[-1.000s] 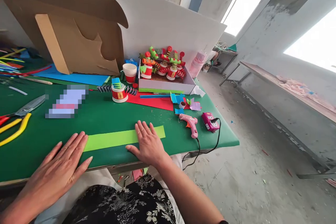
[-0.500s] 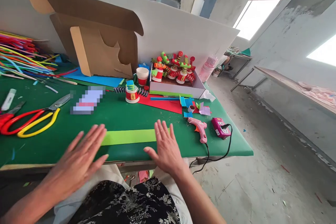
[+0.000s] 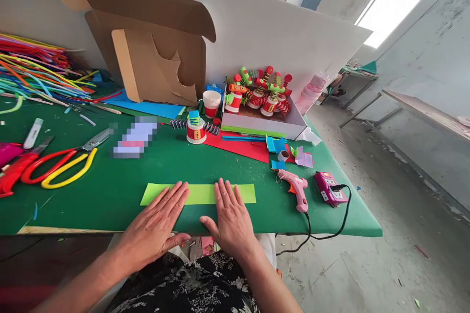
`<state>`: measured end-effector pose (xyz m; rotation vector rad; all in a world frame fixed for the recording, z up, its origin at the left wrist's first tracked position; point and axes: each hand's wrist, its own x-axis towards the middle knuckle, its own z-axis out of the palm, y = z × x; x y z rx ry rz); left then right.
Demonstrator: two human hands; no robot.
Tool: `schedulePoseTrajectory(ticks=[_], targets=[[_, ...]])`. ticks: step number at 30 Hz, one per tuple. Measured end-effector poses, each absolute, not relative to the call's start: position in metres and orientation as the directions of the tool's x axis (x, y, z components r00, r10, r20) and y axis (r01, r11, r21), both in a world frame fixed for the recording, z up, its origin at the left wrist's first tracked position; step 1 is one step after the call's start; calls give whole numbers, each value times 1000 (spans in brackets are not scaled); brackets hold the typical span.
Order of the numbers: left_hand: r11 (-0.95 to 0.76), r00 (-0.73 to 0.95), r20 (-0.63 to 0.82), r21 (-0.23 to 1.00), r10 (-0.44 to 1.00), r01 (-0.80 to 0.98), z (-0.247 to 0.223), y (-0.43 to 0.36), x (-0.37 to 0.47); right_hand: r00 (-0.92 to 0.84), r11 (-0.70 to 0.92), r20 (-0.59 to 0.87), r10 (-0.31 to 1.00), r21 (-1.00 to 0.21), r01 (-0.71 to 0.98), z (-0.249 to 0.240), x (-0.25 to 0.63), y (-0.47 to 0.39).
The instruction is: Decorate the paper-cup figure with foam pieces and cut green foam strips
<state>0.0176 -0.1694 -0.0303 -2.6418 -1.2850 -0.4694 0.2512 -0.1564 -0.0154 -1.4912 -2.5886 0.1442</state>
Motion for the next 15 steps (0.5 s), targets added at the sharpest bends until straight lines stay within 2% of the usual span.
schedulePoseTrajectory(ticks=[7, 15], targets=[[-568, 538, 359, -27, 763, 823, -28, -175, -12, -434, 443, 142, 890, -39, 896, -26, 288, -159], [-539, 530, 375, -90, 761, 837, -27, -180, -34, -377, 381, 183, 908, 14, 925, -33, 310, -166]])
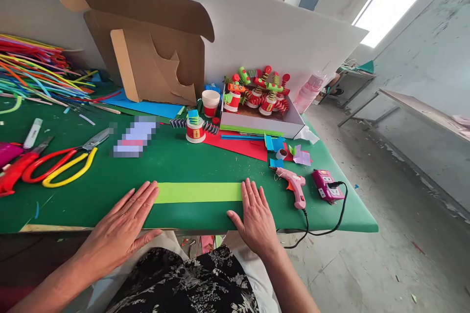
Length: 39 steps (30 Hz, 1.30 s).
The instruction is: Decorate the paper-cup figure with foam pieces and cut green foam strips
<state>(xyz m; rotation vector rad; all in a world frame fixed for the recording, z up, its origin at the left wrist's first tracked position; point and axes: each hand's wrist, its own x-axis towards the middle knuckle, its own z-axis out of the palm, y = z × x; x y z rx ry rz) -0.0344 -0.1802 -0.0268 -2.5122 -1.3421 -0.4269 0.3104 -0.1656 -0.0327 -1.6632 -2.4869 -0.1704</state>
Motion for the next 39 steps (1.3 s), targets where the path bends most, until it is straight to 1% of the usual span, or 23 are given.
schedulePoseTrajectory(ticks=[5, 9, 11, 13, 15, 18, 20, 23, 27, 34, 39], targets=[[-533, 524, 395, -96, 755, 840, -30, -183, -47, -311, 315, 174, 934, 10, 949, -33, 320, -171], [-526, 515, 392, -88, 762, 846, -29, -180, -64, -241, 249, 149, 959, -35, 968, -29, 331, -179], [-508, 484, 414, -58, 771, 860, -25, -176, -68, -202, 216, 174, 964, -70, 974, -23, 331, -183], [-501, 450, 439, 0, 777, 865, -20, -171, -63, -188, 216, 219, 958, -114, 970, -16, 320, -185], [-539, 462, 447, 56, 767, 841, -16, -167, -47, -228, 272, 243, 943, -164, 948, -8, 298, -185], [-640, 552, 415, 101, 723, 762, -16, -164, -10, -385, 422, 187, 904, -239, 874, 1, 255, -182], [-690, 606, 400, 100, 687, 717, -21, -164, 12, -471, 491, 139, 871, -285, 823, 2, 230, -180], [-724, 641, 429, 48, 637, 688, -31, -167, 28, -495, 504, 115, 861, -318, 803, -2, 212, -179], [-724, 644, 446, 11, 621, 690, -37, -173, 22, -488, 493, 98, 867, -301, 816, -7, 220, -181], [-680, 597, 414, 75, 687, 729, -34, -181, -2, -426, 430, 64, 902, -209, 878, -9, 256, -183], [-655, 580, 409, 61, 704, 753, -37, -184, -27, -348, 359, 98, 932, -136, 923, -19, 283, -187]])
